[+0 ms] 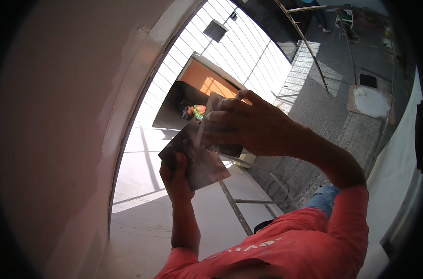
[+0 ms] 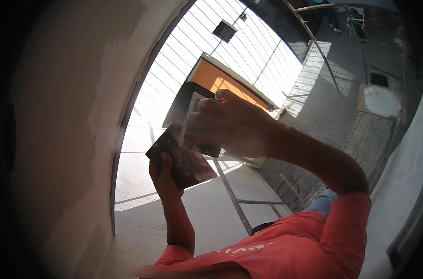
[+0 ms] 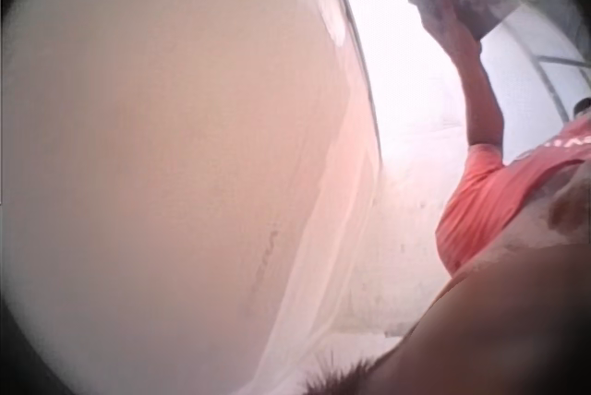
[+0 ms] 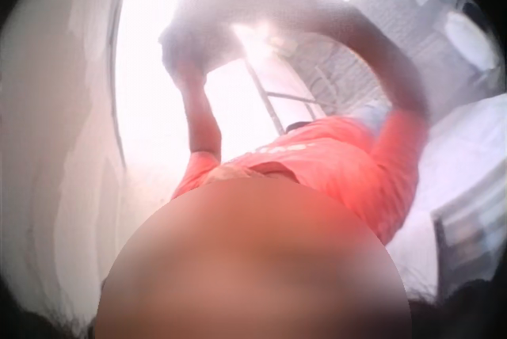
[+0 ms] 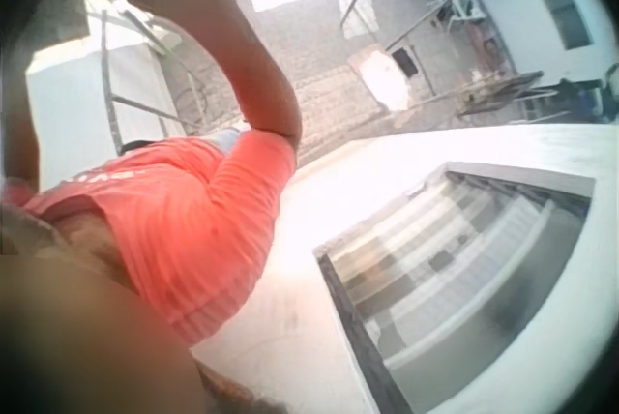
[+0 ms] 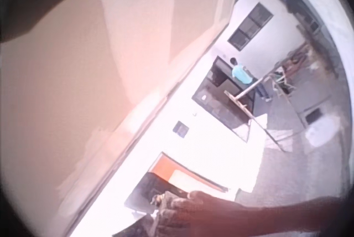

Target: The person applies plaster to a wall using a trowel and hawk. They repeatedly scoop plaster from a board, spread it on the wall, and smooth the surface. The person works on a scaffold in an outdoor construction area.

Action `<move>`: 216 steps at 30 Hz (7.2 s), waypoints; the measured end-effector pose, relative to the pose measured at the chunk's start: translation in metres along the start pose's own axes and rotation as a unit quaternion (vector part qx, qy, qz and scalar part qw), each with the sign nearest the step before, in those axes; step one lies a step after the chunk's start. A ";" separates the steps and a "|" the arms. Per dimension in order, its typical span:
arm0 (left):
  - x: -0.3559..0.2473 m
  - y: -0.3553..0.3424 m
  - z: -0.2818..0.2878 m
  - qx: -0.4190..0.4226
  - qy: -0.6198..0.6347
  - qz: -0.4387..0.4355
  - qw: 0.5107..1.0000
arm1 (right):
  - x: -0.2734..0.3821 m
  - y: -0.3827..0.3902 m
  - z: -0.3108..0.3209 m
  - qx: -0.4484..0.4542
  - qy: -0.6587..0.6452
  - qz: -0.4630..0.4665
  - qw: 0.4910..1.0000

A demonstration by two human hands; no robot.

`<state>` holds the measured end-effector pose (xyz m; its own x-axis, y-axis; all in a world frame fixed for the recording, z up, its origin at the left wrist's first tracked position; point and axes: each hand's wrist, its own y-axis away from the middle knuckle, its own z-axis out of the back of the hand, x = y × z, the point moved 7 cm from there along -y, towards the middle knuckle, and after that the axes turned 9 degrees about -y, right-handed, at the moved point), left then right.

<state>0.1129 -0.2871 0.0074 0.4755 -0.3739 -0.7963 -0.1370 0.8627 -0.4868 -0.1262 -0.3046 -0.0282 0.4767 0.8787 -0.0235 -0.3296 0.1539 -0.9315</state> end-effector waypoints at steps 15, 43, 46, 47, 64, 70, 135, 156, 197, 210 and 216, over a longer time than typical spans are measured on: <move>0.091 0.053 0.076 -0.190 0.059 0.165 0.966 | -0.146 0.013 0.040 -0.457 -0.390 -0.251 0.759; 0.144 0.087 0.122 -0.173 0.077 0.173 0.967 | -0.068 -0.125 0.034 -0.583 -0.296 -0.194 0.731; 0.142 0.097 0.135 -0.182 0.080 0.167 0.966 | -0.018 -0.135 0.017 -0.562 -0.328 -0.197 0.733; 0.141 0.101 0.141 -0.188 0.086 0.167 0.964 | -0.001 -0.139 0.011 -0.551 -0.338 -0.202 0.736; 0.137 0.157 0.215 -0.070 -0.350 -0.033 0.933 | 0.216 -0.173 -0.085 -0.333 -0.455 -0.106 0.819; 0.135 0.115 0.162 -0.014 0.052 0.200 0.978 | 0.180 -0.061 -0.085 0.000 -0.417 0.199 0.887; 0.167 0.058 0.092 -0.199 0.053 0.179 0.962 | -0.064 -0.051 0.019 -0.452 -0.330 -0.178 0.809; 0.182 0.081 0.106 -0.220 0.053 0.204 0.952 | -0.070 -0.121 0.045 -0.592 -0.252 -0.168 0.747; 0.072 -0.003 0.008 -0.114 -0.020 -0.080 0.990 | -0.059 0.130 -0.118 -0.184 -0.655 -0.588 0.439; 0.108 -0.021 -0.061 0.017 -0.389 -0.271 0.881 | -0.070 0.067 -0.071 -0.312 -0.799 -0.410 0.310; 0.181 -0.003 -0.033 0.049 -0.390 -0.088 0.915 | -0.179 0.017 0.018 -0.377 -0.444 -0.421 0.695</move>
<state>0.1705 -0.3687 -0.1476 0.9636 -0.1864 -0.1919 0.0619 0.8532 -0.5179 -0.2320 -0.4513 -0.0334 -0.5595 0.6050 0.5665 0.4431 0.7960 -0.4124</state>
